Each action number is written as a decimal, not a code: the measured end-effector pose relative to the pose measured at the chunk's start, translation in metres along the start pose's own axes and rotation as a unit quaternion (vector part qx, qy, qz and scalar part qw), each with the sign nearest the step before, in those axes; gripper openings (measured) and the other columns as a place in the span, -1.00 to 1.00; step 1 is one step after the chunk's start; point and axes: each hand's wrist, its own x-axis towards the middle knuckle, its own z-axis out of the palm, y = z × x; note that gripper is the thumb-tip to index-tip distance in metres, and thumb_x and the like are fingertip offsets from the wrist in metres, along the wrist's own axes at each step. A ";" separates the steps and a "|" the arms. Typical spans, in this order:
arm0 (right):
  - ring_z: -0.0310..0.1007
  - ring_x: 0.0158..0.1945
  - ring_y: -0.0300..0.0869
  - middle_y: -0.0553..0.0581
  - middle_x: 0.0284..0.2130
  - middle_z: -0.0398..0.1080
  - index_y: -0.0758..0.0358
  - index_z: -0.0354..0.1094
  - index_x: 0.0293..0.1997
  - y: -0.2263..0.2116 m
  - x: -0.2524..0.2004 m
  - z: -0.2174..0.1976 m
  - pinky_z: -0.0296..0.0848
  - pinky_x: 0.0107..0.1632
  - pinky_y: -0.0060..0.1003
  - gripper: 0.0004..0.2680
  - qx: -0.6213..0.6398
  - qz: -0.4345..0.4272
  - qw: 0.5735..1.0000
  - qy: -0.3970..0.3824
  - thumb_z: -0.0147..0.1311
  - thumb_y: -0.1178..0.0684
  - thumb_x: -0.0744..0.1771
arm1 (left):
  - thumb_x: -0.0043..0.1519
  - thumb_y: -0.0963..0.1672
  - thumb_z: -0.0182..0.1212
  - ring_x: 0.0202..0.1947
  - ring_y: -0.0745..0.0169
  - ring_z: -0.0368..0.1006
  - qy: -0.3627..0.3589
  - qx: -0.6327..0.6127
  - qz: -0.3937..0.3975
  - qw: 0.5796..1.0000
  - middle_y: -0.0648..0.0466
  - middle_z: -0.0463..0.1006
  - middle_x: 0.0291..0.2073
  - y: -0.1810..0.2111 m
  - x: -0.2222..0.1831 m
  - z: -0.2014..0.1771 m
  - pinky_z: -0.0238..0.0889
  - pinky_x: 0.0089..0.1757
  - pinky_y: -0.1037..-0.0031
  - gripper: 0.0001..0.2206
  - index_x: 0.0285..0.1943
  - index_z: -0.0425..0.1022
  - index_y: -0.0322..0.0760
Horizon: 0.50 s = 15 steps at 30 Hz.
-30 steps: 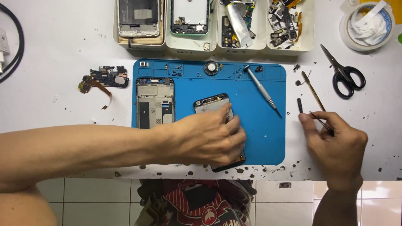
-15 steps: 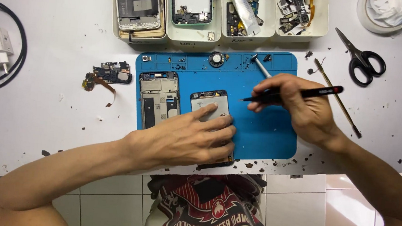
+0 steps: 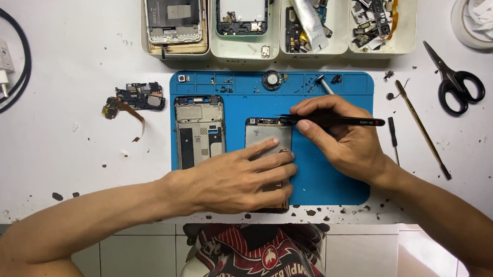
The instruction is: The person uses a small brush and tweezers to clean and adjust components on a disassembled smartphone placed on a blue mat. The person repeatedly brushes the device's surface and uses tweezers to manipulate small parts and connectors.
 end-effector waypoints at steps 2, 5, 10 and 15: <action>0.52 0.15 -0.07 0.24 -0.04 0.47 0.34 0.33 -0.01 0.005 0.000 0.000 0.54 0.28 -0.29 -0.88 0.007 -0.001 1.000 0.005 0.12 0.26 0.37 | 0.40 -0.12 0.17 0.23 -0.13 0.42 0.012 0.017 0.000 1.000 -0.16 0.50 0.16 0.004 0.000 0.001 0.26 0.26 0.09 -0.81 0.13 0.43 -0.23; 0.59 0.00 -0.03 0.38 -0.10 0.50 0.50 0.38 -0.05 0.008 0.004 -0.001 0.62 -0.01 -0.23 -0.87 0.015 -0.004 1.000 0.017 0.17 0.29 0.35 | 0.34 -0.10 0.20 0.18 0.00 0.49 0.008 0.008 -0.048 0.999 -0.09 0.55 -0.01 0.011 0.001 0.004 0.38 0.20 0.05 -0.84 0.03 0.55 -0.17; 0.61 0.01 0.08 0.40 -0.12 0.52 0.50 0.45 -0.08 0.001 0.009 0.002 0.66 -0.01 -0.11 -0.90 -0.025 -0.055 0.998 -0.009 0.18 0.31 0.34 | 0.31 -0.14 0.21 0.09 -0.05 0.54 0.040 0.037 -0.057 0.997 -0.13 0.59 -0.09 0.017 0.002 0.012 0.43 0.14 0.08 -0.90 -0.10 0.58 -0.25; 0.64 -0.06 0.09 0.35 -0.17 0.56 0.44 0.49 -0.12 -0.008 0.011 0.010 0.63 -0.08 -0.06 -0.92 -0.053 -0.098 0.993 -0.032 0.18 0.32 0.33 | 0.32 -0.14 0.22 0.09 -0.08 0.54 0.051 0.030 -0.055 0.997 -0.14 0.58 -0.09 0.015 0.002 0.012 0.42 0.15 0.08 -0.89 -0.07 0.58 -0.25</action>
